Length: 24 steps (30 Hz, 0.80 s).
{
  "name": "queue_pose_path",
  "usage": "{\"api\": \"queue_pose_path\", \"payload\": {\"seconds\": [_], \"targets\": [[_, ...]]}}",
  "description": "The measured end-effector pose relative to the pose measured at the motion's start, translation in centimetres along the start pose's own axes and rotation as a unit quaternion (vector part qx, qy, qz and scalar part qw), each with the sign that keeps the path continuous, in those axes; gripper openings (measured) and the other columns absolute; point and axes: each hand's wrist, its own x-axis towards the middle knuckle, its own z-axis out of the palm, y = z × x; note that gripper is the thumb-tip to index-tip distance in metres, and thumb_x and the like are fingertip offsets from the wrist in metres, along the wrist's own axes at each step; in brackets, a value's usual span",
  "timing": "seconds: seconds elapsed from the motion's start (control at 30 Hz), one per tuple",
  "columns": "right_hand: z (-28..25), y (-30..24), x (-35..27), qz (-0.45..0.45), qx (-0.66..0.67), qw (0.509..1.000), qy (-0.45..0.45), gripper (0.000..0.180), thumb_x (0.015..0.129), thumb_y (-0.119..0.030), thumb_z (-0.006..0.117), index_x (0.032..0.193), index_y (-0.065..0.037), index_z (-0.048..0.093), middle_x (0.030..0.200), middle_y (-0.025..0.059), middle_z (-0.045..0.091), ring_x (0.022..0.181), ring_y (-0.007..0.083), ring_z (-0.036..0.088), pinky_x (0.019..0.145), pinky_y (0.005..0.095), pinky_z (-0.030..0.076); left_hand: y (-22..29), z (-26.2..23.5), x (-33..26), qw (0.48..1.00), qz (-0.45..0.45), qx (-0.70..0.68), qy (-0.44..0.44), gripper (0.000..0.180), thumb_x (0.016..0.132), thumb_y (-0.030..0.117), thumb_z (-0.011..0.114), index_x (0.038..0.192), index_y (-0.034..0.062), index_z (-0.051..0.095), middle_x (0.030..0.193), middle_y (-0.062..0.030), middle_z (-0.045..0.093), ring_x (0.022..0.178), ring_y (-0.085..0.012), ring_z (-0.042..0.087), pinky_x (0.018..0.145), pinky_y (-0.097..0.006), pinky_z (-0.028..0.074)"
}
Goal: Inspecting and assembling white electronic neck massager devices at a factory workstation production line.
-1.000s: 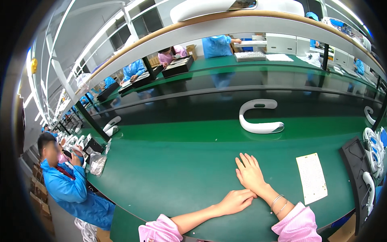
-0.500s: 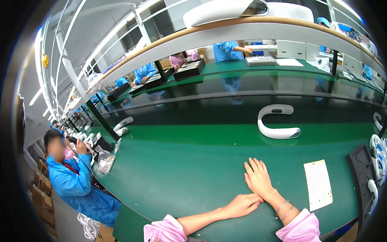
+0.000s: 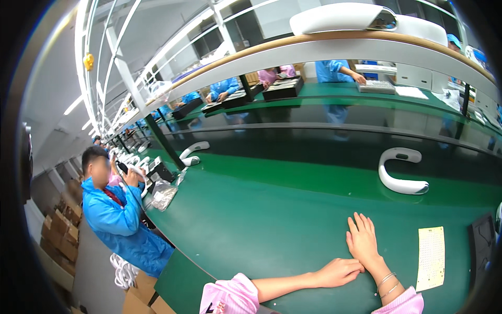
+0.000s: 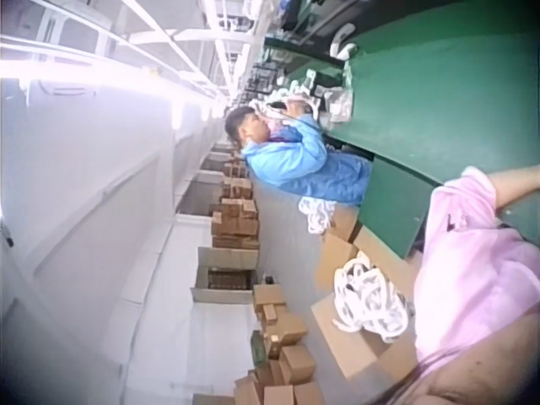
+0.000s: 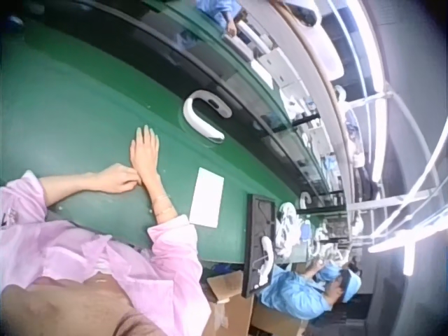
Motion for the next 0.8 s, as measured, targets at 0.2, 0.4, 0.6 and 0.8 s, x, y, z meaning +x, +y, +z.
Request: {"api": "queue_pose_path", "payload": {"seconds": [0.2,0.4,0.6,0.8], "targets": [[-0.01,-0.20,0.10,-0.002,0.004,1.000,0.001,0.044,0.084,-0.015,0.055,0.123,0.003,0.050,0.132,0.0214,0.044,0.125,0.0362,0.038,0.108,0.0478,0.026,0.08,-0.15,-0.07,1.000,-0.001,-0.007,0.002,0.011,0.084,0.007,0.052,0.093,0.0033,0.057,0.088,-0.0109,0.061,0.075,-0.0310,0.061,0.064,-0.041,0.049],[0.25,-0.06,0.07,-0.002,0.005,1.000,0.002,0.043,0.084,-0.014,0.054,0.123,0.004,0.050,0.132,0.0224,0.044,0.125,0.0366,0.037,0.108,0.0485,0.026,-0.02,-0.17,-0.03,1.000,-0.008,-0.007,-0.005,0.011,0.084,0.007,0.051,0.092,0.0031,0.057,0.087,-0.0108,0.061,0.075,-0.0308,0.061,0.064,-0.041,0.048],[0.07,-0.18,0.10,-0.004,0.007,1.000,0.000,0.043,0.083,-0.013,0.054,0.123,0.004,0.050,0.132,0.0229,0.043,0.125,0.0370,0.037,0.108,0.0489,0.026,-0.15,-0.14,-0.21,1.000,0.008,-0.002,0.001,0.011,0.084,0.007,0.051,0.093,0.0031,0.056,0.087,-0.0107,0.060,0.074,-0.0302,0.060,0.062,-0.041,0.047],[0.14,-0.21,0.24,-0.002,0.006,1.000,-0.005,0.043,0.083,-0.012,0.054,0.123,0.004,0.050,0.133,0.0229,0.042,0.126,0.0376,0.037,0.108,0.0490,0.026,-0.11,-0.35,-0.17,1.000,0.014,-0.001,0.002,0.010,0.083,0.006,0.051,0.092,0.0031,0.055,0.086,-0.0110,0.059,0.074,-0.0302,0.060,0.062,-0.041,0.047]]}}
